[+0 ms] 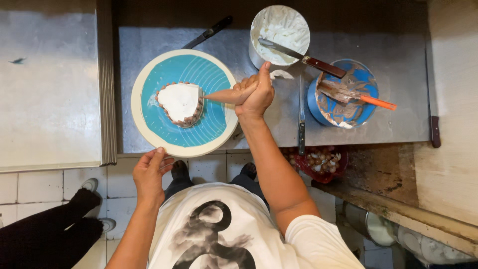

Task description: The person frosts a heart-shaped cake by hand using a spatula, applying white and chocolate-colored frosting to the top and sides while rotating the cake stand.

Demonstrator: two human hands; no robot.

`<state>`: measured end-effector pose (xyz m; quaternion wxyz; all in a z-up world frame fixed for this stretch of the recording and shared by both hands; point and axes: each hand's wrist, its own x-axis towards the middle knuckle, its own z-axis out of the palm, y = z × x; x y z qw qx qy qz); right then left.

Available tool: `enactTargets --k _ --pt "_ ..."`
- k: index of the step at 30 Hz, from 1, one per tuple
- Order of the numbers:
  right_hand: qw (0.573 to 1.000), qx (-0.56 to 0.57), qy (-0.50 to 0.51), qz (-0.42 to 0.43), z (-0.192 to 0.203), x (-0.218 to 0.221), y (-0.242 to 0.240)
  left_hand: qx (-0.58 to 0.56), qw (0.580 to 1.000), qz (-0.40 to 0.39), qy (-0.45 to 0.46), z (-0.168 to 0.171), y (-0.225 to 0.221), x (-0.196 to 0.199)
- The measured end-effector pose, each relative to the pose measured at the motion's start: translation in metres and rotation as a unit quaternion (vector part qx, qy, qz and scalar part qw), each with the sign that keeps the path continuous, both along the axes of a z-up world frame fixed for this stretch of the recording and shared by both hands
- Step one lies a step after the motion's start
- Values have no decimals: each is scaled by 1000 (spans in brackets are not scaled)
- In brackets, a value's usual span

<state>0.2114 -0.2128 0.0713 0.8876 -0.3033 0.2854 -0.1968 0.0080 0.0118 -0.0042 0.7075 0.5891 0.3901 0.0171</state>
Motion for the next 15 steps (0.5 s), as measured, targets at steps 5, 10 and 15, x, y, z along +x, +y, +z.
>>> enactTargets --k 5,10,15 --pt "1000 -9 22 12 7 0 0 2 1000 8 12 6 -5 -2" --pt "1000 -16 25 -8 7 7 0 3 1000 16 0 -4 0 4" --pt "999 -26 41 -19 10 9 1 8 1000 28 3 -3 2 5"
